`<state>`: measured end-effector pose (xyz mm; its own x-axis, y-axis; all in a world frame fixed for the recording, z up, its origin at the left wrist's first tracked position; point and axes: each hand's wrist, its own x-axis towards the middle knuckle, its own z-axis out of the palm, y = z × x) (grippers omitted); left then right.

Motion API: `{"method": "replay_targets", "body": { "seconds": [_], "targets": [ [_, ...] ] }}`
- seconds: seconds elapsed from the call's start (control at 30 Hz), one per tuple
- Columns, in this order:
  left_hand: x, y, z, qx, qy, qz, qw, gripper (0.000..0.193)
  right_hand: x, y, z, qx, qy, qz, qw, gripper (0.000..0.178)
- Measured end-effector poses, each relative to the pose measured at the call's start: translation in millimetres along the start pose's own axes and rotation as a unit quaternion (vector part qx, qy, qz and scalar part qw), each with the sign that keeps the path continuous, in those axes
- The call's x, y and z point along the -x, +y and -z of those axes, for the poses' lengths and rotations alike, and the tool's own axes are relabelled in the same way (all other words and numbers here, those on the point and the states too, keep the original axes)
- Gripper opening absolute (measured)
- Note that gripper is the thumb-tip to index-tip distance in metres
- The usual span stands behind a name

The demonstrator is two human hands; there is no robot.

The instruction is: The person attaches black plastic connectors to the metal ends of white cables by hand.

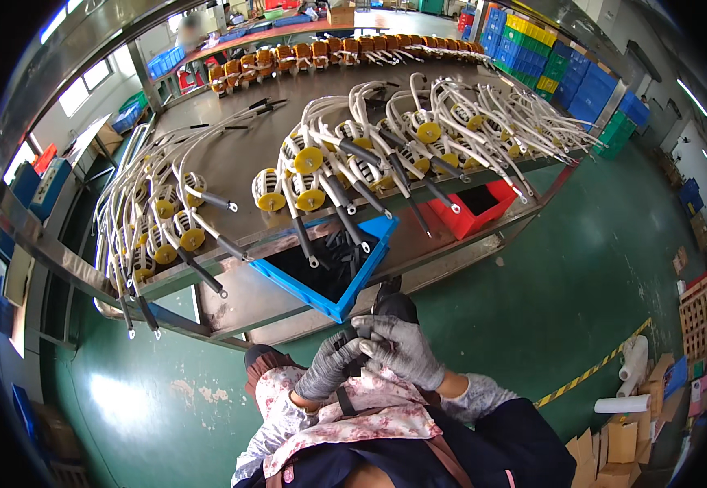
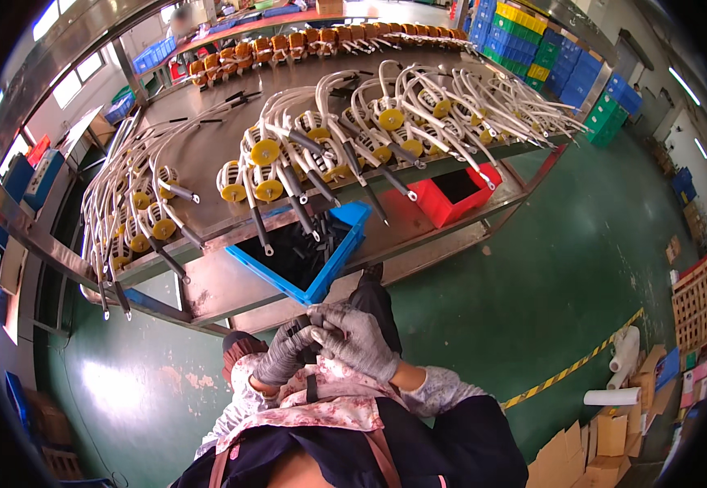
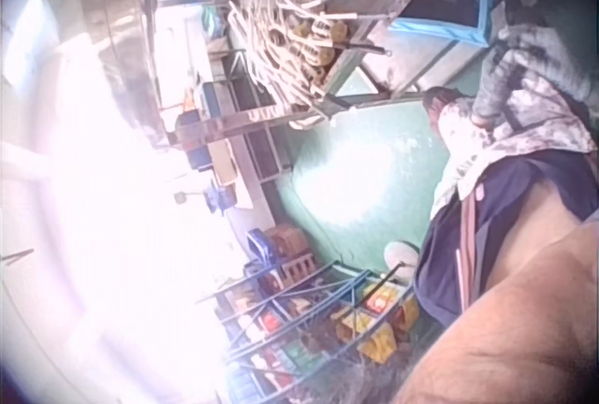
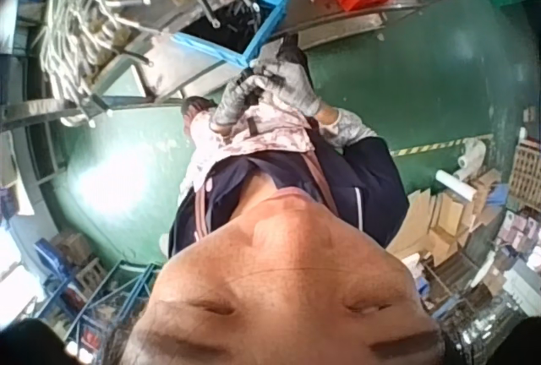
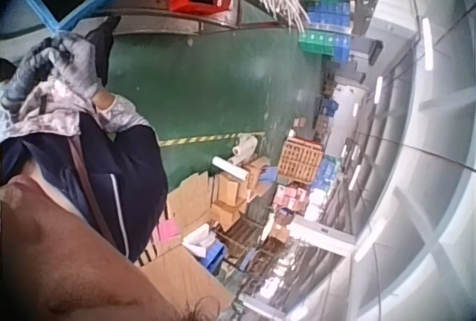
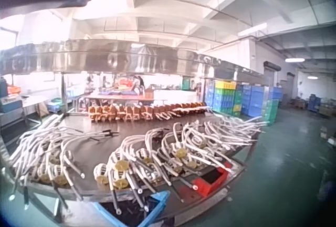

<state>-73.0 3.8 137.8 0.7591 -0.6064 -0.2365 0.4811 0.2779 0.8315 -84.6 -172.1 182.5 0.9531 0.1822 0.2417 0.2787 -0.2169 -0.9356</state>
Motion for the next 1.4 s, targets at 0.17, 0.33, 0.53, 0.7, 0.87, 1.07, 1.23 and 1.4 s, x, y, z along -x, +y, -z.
{"method": "replay_targets", "body": {
  "seconds": [0.17,0.33,0.53,0.7,0.87,1.07,1.23,1.4],
  "targets": [
    [2,10,-12,-0.067,-0.074,0.045,0.994,0.038,3,-7,9,-0.105,0.054,0.033,0.993,0.024],
    [9,10,-16,-0.034,-0.033,0.001,0.999,0.043,-20,-31,84,-0.292,0.191,-0.048,0.936,0.029],
    [27,-1,6,-0.024,0.027,-0.005,0.999,0.039,-66,-13,170,0.283,0.406,0.132,0.859,0.023],
    [34,-10,13,-0.033,0.062,-0.002,0.998,0.036,-79,-3,190,0.473,0.411,0.155,0.764,0.018],
    [35,-14,19,-0.038,0.074,-0.007,0.997,0.034,-86,-7,190,0.525,0.422,0.145,0.725,0.018],
    [32,-17,23,-0.027,0.079,0.004,0.997,0.037,-88,-24,189,0.499,0.370,0.056,0.782,0.020],
    [30,-19,21,0.015,0.063,0.006,0.998,0.034,-93,-32,189,0.549,0.263,-0.102,0.786,0.025],
    [30,-21,20,-0.004,0.071,0.022,0.997,0.034,-107,-21,190,0.556,0.341,0.029,0.757,0.024]
  ]
}}
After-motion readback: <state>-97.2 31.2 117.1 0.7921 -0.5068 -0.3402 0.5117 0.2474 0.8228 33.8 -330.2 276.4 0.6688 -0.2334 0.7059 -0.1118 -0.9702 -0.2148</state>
